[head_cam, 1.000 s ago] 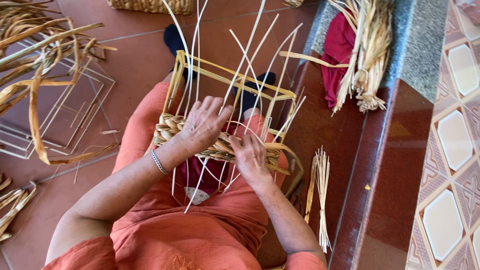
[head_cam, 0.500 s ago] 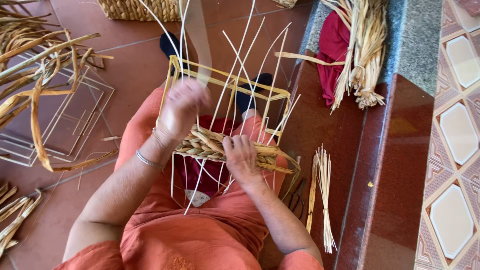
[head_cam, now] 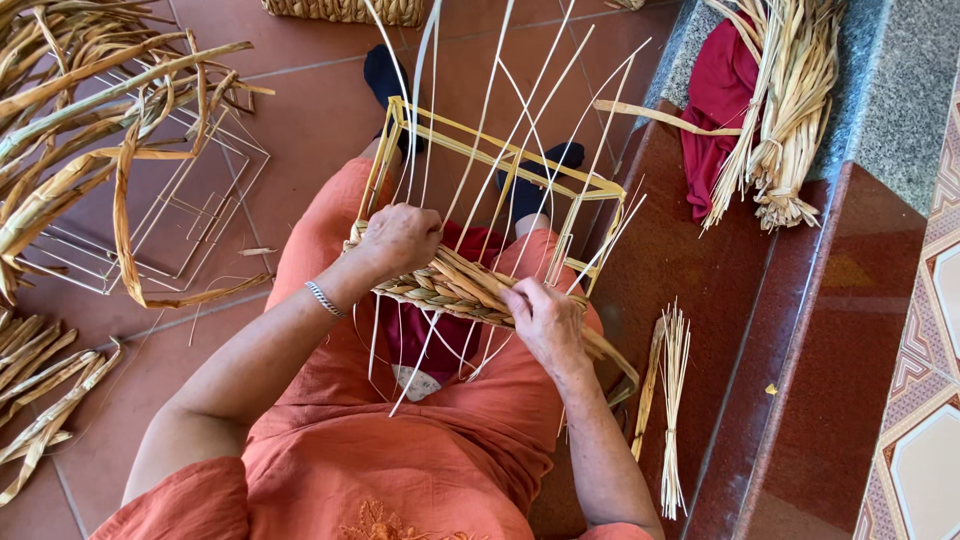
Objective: The person sits on the floor with a basket frame on their lap and weaves braided water hyacinth strands around the upright reeds, tucking and tightening each strand by hand. They then use scissors to trim the protruding reed ends along the basket rim and continue folding the woven edge.
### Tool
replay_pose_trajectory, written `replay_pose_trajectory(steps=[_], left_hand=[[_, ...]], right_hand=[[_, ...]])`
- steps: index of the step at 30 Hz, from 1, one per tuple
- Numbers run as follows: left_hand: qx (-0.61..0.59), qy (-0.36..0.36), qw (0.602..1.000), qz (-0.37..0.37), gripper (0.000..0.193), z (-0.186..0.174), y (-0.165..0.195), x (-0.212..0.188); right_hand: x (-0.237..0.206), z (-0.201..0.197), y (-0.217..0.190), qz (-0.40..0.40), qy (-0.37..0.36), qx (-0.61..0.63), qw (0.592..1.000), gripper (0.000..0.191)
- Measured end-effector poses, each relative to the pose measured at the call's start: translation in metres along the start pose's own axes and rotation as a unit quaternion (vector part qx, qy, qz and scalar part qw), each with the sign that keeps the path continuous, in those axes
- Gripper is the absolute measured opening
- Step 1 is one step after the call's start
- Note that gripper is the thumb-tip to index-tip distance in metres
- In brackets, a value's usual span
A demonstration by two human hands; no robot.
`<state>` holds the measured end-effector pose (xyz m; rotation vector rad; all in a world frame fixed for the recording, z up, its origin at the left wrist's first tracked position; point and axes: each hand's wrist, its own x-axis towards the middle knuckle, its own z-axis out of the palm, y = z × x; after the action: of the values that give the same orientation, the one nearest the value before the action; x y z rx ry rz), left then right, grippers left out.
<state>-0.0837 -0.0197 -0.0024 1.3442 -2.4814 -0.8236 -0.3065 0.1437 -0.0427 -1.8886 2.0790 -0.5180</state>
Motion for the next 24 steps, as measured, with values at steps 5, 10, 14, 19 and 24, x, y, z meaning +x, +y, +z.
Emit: replay_pose_trajectory(steps=[5,10,14,19,24], left_hand=[[-0.009,-0.007,0.999,-0.033,0.024,0.001,0.007,0.000],[0.053,0.055,0.988,0.132,0.032,0.009,0.008,-0.011],[0.036,0.047,0.981,0.186,0.032,0.017,0.008,-0.007],[-0.048,0.047,0.987,0.144,0.020,0.013,0.000,-0.005],[-0.134,0.048,0.972,0.188,0.040,0.014,-0.007,-0.011]], right_hand=[[-0.003,-0.021,0.008,0.146,-0.110,0.035,0.983,0.020],[-0.013,-0.056,0.018,0.006,0.164,-0.237,0.957,0.027],[-0.024,-0.033,0.011,-0.139,0.154,-0.095,0.974,0.017],[-0.025,-0.017,-0.001,-0.158,0.075,-0.034,0.984,0.021],[-0.024,-0.059,-0.017,0.045,-0.064,0.107,0.991,0.018]])
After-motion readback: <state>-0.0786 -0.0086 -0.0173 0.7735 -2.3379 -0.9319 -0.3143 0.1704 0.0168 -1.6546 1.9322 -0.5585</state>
